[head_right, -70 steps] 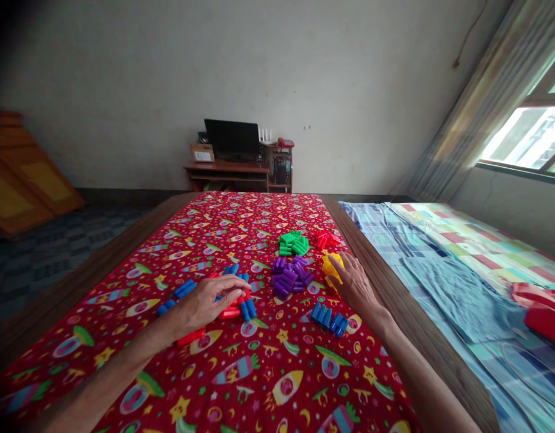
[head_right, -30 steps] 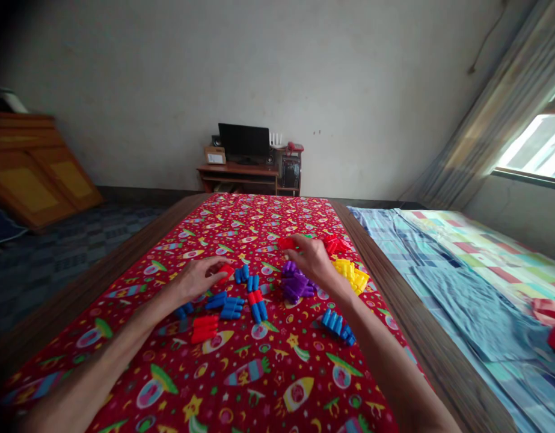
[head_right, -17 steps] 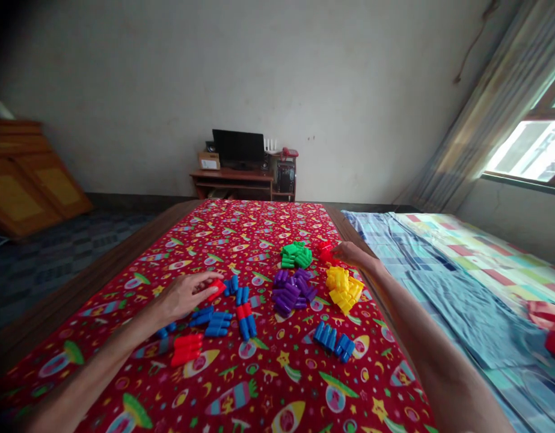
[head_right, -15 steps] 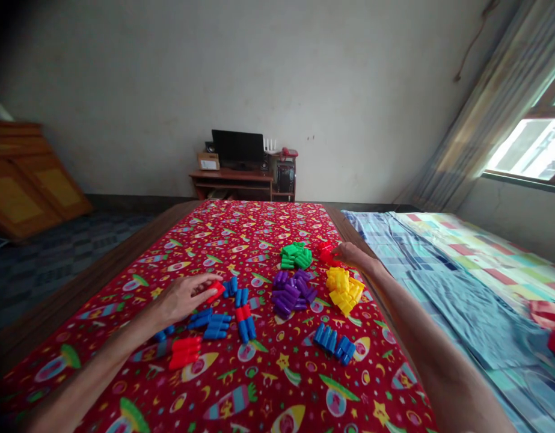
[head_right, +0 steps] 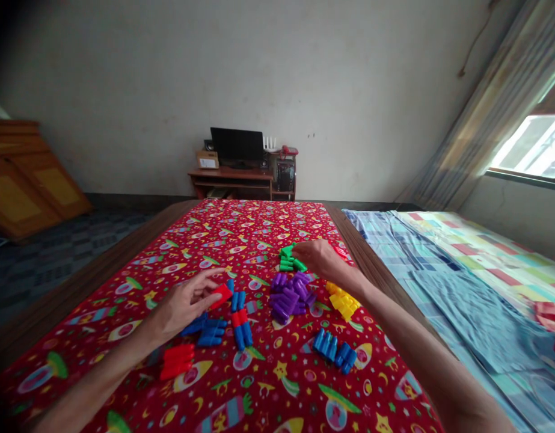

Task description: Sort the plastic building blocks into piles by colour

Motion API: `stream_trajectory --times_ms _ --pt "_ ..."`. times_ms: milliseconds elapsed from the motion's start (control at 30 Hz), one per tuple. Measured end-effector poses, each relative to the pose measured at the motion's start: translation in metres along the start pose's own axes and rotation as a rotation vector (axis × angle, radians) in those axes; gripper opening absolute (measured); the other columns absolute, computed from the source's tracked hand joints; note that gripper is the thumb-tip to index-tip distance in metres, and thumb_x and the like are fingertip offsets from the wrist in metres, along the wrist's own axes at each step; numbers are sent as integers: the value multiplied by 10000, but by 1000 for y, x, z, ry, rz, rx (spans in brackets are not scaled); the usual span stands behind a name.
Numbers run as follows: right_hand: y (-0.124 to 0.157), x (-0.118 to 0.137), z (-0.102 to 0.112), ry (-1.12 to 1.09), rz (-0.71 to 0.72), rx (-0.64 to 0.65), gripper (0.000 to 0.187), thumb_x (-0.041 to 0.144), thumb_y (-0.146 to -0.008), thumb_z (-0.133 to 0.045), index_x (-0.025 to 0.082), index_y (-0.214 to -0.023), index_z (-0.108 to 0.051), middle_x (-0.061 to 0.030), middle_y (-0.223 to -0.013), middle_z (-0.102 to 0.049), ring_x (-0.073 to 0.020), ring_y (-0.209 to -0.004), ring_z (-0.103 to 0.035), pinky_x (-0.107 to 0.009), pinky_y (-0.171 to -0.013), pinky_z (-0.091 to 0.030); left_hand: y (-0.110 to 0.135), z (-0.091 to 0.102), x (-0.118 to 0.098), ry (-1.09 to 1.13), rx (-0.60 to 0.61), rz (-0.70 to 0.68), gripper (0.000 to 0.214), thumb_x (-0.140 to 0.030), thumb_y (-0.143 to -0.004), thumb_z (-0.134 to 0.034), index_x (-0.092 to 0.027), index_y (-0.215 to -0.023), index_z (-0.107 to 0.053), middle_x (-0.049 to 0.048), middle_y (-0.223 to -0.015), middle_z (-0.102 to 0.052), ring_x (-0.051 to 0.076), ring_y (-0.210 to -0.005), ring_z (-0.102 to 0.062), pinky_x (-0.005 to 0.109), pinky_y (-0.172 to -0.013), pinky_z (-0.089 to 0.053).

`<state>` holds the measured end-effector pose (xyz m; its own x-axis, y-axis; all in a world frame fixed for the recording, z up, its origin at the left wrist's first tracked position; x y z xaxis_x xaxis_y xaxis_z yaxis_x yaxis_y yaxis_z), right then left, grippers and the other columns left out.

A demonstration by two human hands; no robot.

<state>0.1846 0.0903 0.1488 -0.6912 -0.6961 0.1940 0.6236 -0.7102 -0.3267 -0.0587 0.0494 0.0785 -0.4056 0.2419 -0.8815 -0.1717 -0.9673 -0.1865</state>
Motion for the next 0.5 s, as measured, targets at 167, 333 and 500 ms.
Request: stream_trajectory --times_ms 167,333,500 --pt "-1 154 -24 -81 496 19 365 208 -938 -504 153 -1298 -481 -155 -1259 -580 -200 -1083 -588 -329 -852 -516 13 -36 2 487 72 175 693 -458 -661 -766 -167 -1221 -481 -1 -761 -667 162 -619 -659 249 -564 -533" --pt "-9 149 -31 -97 465 15 246 153 -933 -487 116 -1158 -579 -161 -1164 -624 -198 -1029 -621 -320 -821 -542 16 -35 -5 505 67 157 660 -461 -695 -747 -168 -1228 -489 66 -916 -721 214 -794 -705 307 -724 -571" --pt "-22 -24 14 -137 0 -286 290 194 -858 -571 171 -1134 -656 -101 -1101 -702 -216 -993 -669 -336 -848 -537 16 -24 -28 61 166 -29 302 -404 -849 -571 -191 -1046 -655 77 -1000 -734 223 -921 -699 285 -795 -557"
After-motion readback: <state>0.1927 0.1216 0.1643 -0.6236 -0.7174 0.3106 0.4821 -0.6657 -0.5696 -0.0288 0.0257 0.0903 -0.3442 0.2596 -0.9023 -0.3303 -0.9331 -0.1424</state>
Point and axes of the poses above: each hand's wrist, its own y-axis away from the middle knuckle, its own z-axis out of the back of the hand, x = y × z, the point moved 10 cm from there along -y, towards the middle knuckle
